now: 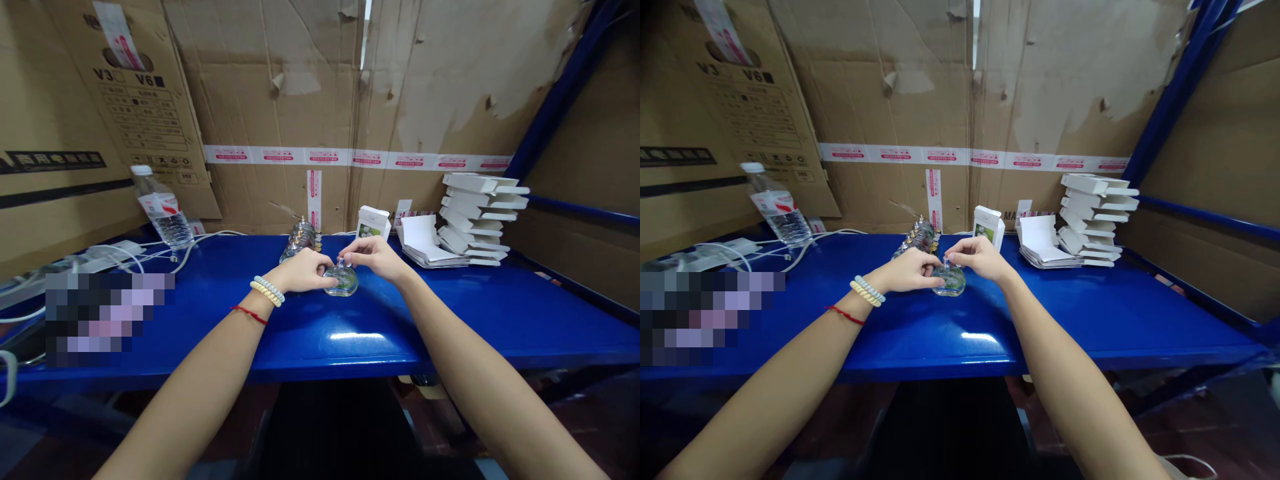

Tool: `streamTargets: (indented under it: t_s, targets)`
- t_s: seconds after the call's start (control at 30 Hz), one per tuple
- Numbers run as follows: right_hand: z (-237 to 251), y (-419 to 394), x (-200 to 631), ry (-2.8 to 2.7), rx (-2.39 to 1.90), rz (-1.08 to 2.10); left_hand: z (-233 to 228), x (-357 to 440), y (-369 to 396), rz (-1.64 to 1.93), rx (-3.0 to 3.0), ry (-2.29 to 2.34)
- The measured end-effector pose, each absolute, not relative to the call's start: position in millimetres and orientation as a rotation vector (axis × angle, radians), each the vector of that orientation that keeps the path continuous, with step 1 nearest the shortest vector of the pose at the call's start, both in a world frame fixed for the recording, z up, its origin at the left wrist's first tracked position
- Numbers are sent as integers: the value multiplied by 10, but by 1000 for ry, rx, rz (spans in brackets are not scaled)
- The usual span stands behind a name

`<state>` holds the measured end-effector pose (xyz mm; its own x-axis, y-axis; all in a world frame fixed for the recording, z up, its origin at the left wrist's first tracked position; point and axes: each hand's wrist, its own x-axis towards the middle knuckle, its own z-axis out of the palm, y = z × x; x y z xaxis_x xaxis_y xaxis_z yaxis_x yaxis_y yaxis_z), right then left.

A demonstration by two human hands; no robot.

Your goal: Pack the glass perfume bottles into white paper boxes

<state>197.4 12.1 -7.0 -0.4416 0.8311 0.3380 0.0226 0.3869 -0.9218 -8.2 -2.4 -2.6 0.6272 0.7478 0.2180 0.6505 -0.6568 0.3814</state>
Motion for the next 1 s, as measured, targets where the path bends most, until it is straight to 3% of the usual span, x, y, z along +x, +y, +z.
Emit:
streamTargets:
  t_s: [0.8, 1.0]
  targets:
    - [-88, 128, 1951, -1816, -742, 1118, -23, -61, -43, 498, 2627, 1145]
    - [-82, 72, 1970, -1880, -782, 872, -87, -36, -27, 563, 2646, 1149]
